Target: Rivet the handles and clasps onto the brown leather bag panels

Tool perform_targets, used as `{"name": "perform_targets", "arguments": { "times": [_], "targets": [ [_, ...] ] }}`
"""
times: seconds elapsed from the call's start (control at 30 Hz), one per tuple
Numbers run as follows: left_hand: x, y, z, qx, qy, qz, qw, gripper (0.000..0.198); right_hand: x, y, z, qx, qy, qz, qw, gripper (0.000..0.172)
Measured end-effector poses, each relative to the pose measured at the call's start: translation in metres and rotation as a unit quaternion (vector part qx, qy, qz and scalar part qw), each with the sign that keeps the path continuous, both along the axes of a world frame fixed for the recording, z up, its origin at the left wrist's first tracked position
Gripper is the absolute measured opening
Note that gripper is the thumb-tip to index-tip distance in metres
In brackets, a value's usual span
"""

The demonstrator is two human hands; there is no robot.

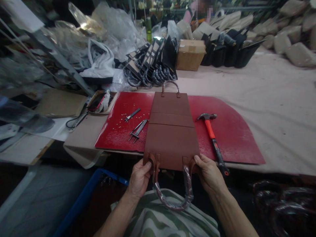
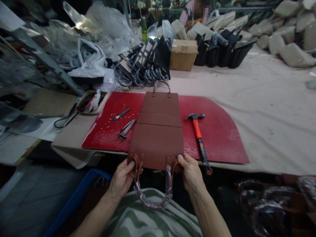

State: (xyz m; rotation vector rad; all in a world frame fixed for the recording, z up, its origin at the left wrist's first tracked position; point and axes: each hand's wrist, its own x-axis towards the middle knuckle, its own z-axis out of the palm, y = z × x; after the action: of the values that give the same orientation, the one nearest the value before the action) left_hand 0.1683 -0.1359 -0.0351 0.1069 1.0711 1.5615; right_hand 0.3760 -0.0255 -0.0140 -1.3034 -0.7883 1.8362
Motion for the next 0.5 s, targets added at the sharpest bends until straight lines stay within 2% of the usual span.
{"name": "perform_targets", "arguments": {
  "times": [0.1, 0.37, 0.5],
  "targets": [
    [-0.001, -0.002, -0.007, -0.017, -0.004, 0.006, 1.000, 0.044, -0.002, -0.002, -0.001, 0.008, -0.010, -0.002, 1.000, 0.034],
    [0.001, -0.005, -0.024, -0.066, -0.020, 0.011, 0.998, 0.051, -0.003, -0.011, -0.014, -0.030, -0.005, -0.046, 0.998, 0.040],
    [0.004, -0.005, -0.028, -0.079, -0.021, 0.014, 0.997, 0.052, 0.000, -0.021, -0.016, -0.052, 0.030, -0.072, 0.996, 0.039]
  ]
}}
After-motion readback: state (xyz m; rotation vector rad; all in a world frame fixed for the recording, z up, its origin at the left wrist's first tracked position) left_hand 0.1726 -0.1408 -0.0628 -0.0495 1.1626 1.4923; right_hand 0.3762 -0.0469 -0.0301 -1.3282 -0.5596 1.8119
